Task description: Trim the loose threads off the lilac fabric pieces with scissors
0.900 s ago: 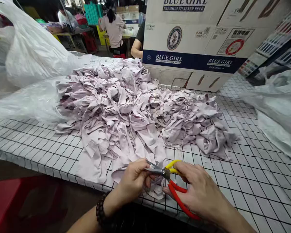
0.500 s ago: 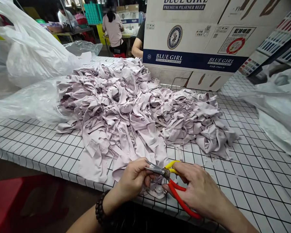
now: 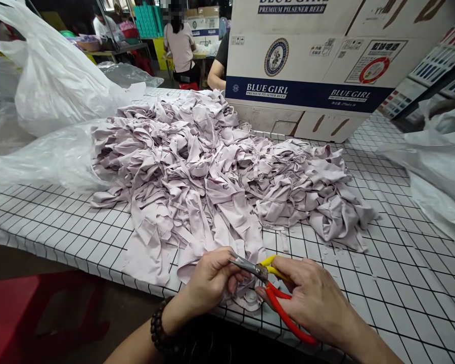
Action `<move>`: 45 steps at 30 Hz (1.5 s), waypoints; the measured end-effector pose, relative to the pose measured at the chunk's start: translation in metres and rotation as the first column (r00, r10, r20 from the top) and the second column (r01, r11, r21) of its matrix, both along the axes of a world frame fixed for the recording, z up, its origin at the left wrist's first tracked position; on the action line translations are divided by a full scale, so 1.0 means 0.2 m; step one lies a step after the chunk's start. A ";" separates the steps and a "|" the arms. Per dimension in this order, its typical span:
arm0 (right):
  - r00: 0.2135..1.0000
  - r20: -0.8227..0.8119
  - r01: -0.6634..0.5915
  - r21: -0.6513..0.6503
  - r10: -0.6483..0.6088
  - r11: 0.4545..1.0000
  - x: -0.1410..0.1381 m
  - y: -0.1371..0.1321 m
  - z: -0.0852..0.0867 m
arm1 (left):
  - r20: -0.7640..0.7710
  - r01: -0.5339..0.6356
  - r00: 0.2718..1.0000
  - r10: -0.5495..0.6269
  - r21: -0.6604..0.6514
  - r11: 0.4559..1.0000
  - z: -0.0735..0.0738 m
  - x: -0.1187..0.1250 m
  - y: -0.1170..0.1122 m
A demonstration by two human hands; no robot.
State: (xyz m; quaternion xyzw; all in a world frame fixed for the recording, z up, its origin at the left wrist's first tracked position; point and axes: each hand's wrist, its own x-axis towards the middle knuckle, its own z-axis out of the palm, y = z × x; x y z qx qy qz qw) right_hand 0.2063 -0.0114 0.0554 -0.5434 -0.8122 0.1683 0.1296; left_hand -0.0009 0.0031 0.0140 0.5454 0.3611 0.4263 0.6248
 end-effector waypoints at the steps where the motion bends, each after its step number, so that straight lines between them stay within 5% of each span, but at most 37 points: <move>1: 1.000 -0.003 0.003 0.006 -0.003 1.000 0.00 0.00 0.00 | 0.004 -0.001 1.000 0.001 -0.014 1.000 0.00 0.00 0.00; 15: 1.000 -0.003 0.004 0.189 -0.003 0.982 0.00 0.01 -0.03 | -0.005 0.031 0.999 -0.031 -0.071 0.997 0.03 0.00 -0.01; 19: 0.996 -0.085 0.048 0.090 -0.040 0.995 0.03 -0.01 -0.07 | -0.034 0.030 0.999 -0.033 -0.073 0.997 0.02 0.00 0.00; 22: 0.945 -0.051 0.316 -0.099 -0.322 0.944 0.17 -0.02 -0.10 | -0.125 0.044 0.991 -0.048 -0.033 0.998 0.03 0.00 0.01; 25: 0.793 0.169 0.606 -0.134 -0.585 0.784 0.42 -0.05 -0.15 | -0.301 0.086 0.951 -0.070 0.038 0.996 0.07 -0.03 0.00; 28: 0.734 0.260 0.672 -0.144 -0.628 0.726 0.71 -0.10 -0.23 | -0.489 0.110 0.872 -0.023 0.149 0.983 0.10 -0.10 -0.03; 31: 0.755 0.304 0.648 -0.206 -0.582 0.733 0.86 -0.14 -0.26 | -0.604 -0.006 0.771 0.203 0.312 0.950 0.08 -0.20 -0.06; 33: 0.745 0.356 0.644 -0.159 -0.565 0.748 0.78 -0.13 -0.22 | -0.680 -0.046 0.642 0.355 0.428 0.903 0.03 -0.24 -0.07; 35: 0.785 0.319 0.577 -0.064 -0.532 0.814 0.55 -0.10 -0.16 | -0.751 0.008 0.532 0.392 0.467 0.884 -0.03 -0.26 -0.06; 38: 0.970 0.049 0.240 -0.091 -0.237 0.966 0.07 -0.02 -0.10 | -0.814 0.054 0.441 0.379 0.445 0.894 -0.08 -0.25 -0.04; 41: 0.998 -0.060 0.005 -0.115 -0.012 0.993 -0.27 0.11 -0.06 | -0.804 -0.021 0.435 0.406 0.442 0.897 -0.05 -0.27 -0.04; 45: 0.977 -0.207 -0.070 -0.124 0.044 0.990 -0.33 0.24 0.14 | -0.729 -0.185 0.516 0.450 0.418 0.889 0.11 -0.33 -0.04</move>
